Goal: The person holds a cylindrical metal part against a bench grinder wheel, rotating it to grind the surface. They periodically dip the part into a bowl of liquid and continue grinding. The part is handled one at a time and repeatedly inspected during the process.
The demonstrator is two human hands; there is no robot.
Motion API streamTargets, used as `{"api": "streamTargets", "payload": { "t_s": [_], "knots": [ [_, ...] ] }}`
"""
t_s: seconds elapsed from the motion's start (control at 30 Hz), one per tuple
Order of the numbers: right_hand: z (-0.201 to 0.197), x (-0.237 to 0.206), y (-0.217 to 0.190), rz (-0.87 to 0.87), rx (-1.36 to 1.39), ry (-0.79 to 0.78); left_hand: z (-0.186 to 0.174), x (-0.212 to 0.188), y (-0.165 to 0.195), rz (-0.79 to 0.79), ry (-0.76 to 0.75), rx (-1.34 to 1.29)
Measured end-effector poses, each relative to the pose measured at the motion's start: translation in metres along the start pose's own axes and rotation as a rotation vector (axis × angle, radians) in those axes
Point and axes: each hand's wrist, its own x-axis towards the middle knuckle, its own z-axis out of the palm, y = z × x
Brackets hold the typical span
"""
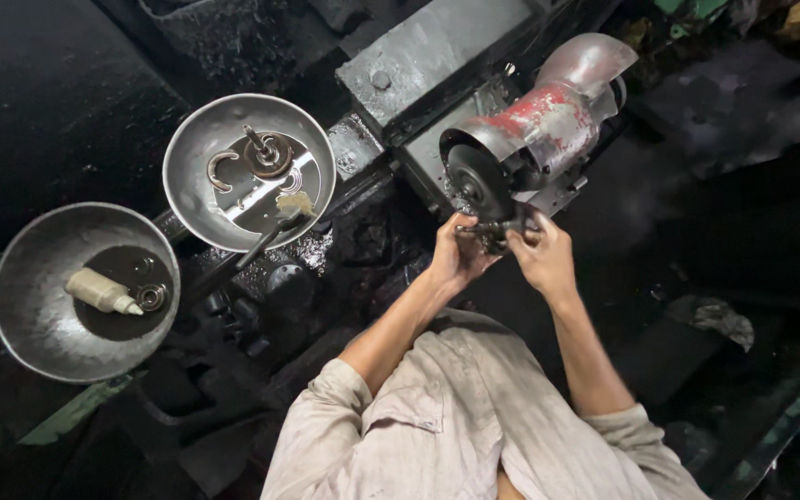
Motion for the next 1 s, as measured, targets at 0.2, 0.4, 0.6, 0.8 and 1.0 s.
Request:
{"api": "streamTargets", "payload": {
  "t_s": [0.2, 0.4, 0.6, 0.8, 1.0],
  "knots": [
    [0.003, 0.036, -0.008, 0.056, -0.249, -0.196, 0.023, -0.017, 0.014, 0.038, 0.064, -0.001],
    [-0.003, 0.006, 0.0, -0.024, -0.087, -0.028, 0.001, 0.0, 0.008, 0.024, 0.055, 0.099],
    [0.018, -0.038, 0.027, 0.03, -0.033, 0.184, -0.029, 0.006, 0.009, 0.002, 0.147, 0.356],
    [0.011, -0.061, 0.047, 0.364, 0.383, 0.083, -0.015, -0.019, 0.022, -0.093, 0.057, 0.993],
    [0.002, -0.03, 0.031, 0.293, 0.201, 0.073, -0.001, -0.016, 0.007, -0.058, 0.213, 0.557]
  ]
}}
